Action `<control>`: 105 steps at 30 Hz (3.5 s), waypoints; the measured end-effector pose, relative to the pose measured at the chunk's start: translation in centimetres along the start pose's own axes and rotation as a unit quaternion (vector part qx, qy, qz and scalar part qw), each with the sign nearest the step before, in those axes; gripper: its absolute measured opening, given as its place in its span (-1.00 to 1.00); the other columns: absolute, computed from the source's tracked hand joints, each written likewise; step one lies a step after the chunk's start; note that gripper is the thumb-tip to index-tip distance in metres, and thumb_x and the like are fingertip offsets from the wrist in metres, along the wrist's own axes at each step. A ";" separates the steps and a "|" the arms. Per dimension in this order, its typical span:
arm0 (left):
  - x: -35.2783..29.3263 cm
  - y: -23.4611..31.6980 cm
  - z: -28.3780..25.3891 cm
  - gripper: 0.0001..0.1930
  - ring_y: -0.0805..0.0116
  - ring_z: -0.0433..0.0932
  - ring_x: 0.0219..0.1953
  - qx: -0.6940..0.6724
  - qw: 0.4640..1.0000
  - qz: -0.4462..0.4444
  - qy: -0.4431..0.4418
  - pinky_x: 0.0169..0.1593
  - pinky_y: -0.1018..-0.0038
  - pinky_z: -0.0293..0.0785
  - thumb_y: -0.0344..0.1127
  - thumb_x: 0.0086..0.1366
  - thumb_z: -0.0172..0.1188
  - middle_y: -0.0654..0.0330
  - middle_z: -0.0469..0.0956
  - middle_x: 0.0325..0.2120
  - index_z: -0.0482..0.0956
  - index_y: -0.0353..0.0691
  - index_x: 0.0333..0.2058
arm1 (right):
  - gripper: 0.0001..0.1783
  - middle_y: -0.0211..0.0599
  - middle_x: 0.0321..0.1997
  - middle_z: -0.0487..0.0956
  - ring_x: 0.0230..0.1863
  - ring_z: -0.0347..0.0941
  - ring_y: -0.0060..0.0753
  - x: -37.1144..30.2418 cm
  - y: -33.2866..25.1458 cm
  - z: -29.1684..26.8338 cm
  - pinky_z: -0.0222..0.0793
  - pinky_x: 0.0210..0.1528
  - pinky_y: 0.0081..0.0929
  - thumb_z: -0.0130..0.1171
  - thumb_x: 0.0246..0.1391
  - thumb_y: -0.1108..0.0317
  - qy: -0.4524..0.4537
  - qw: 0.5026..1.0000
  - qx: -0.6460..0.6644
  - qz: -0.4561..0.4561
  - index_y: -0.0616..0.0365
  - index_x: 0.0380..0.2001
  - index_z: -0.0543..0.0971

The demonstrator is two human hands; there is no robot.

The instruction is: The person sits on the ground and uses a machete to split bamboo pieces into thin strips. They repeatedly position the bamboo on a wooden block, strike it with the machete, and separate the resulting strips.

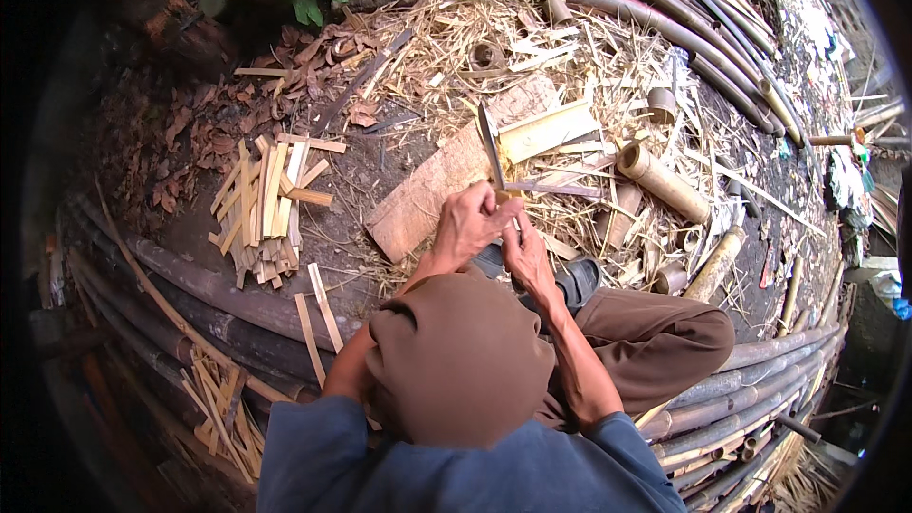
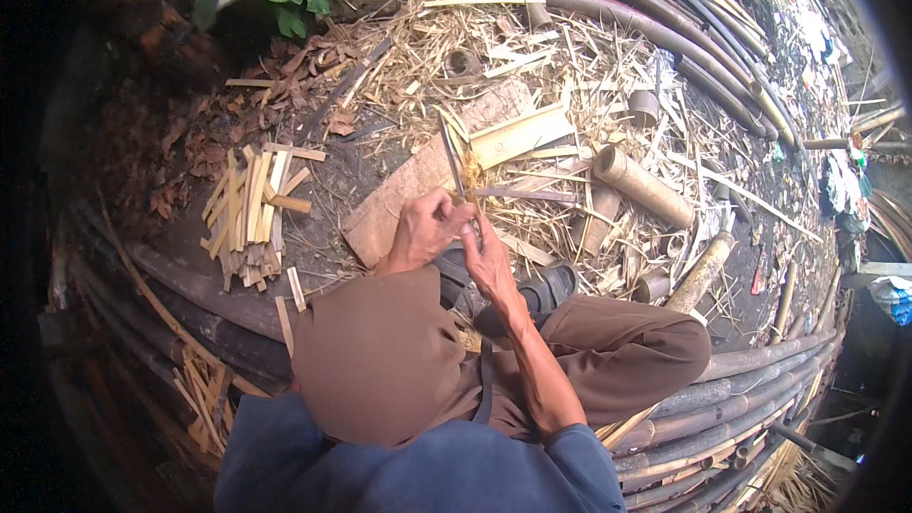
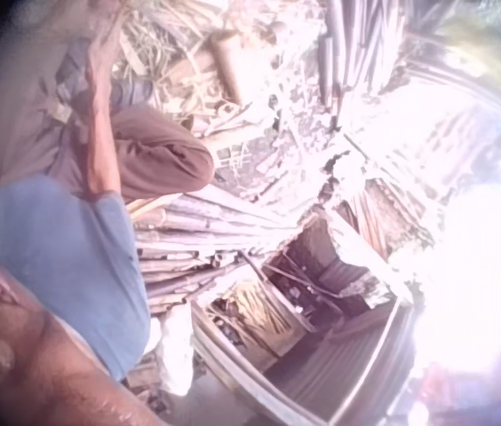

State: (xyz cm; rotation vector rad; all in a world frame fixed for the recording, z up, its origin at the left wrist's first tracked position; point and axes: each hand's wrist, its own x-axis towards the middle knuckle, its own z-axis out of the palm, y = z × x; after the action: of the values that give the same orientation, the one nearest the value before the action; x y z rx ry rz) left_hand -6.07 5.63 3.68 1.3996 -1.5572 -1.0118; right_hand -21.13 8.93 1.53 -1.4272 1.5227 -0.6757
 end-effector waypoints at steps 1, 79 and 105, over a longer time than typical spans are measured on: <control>-0.1 0.2 0.7 -0.44 0.31 0.41 -0.64 0.025 0.999 -0.020 -0.019 -0.53 0.33 0.35 0.14 0.21 0.26 0.11 0.39 -0.71 0.39 -0.33 -0.53 | -0.52 0.05 -0.47 0.52 -0.49 0.45 -0.15 -0.2 0.9 0.2 0.35 -0.37 -0.22 -0.02 0.27 0.09 0.009 0.999 -0.030 -0.023 0.18 0.11 0.37; -2.5 -4.7 6.5 -0.50 0.13 0.42 -0.25 -0.051 0.974 0.221 0.021 -0.10 0.26 0.36 -0.42 -0.05 0.38 0.12 0.44 -0.32 0.47 -0.31 -0.07 | -0.78 -0.17 -0.39 0.55 -0.35 0.49 -0.15 -1.3 9.7 -2.5 0.39 -0.31 -0.28 0.19 -0.01 0.37 -0.137 0.984 -0.113 -0.011 0.21 -0.27 0.54; -1.4 -5.9 5.6 -0.45 0.12 0.44 -0.07 -0.061 0.976 0.208 0.010 0.07 0.24 0.37 -0.14 0.16 0.34 0.08 0.46 -0.16 0.41 -0.26 0.06 | -0.62 -0.22 -0.46 0.53 -0.40 0.45 -0.30 6.3 7.4 2.0 0.37 -0.32 -0.31 0.11 0.10 0.23 -0.213 0.969 -0.069 0.109 0.21 -0.06 0.47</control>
State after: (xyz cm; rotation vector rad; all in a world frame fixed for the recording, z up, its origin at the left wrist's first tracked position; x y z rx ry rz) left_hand -9.10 6.87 -3.89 0.9429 -1.6535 -0.8167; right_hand -22.24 4.54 -7.38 -1.3734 1.3728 -0.1172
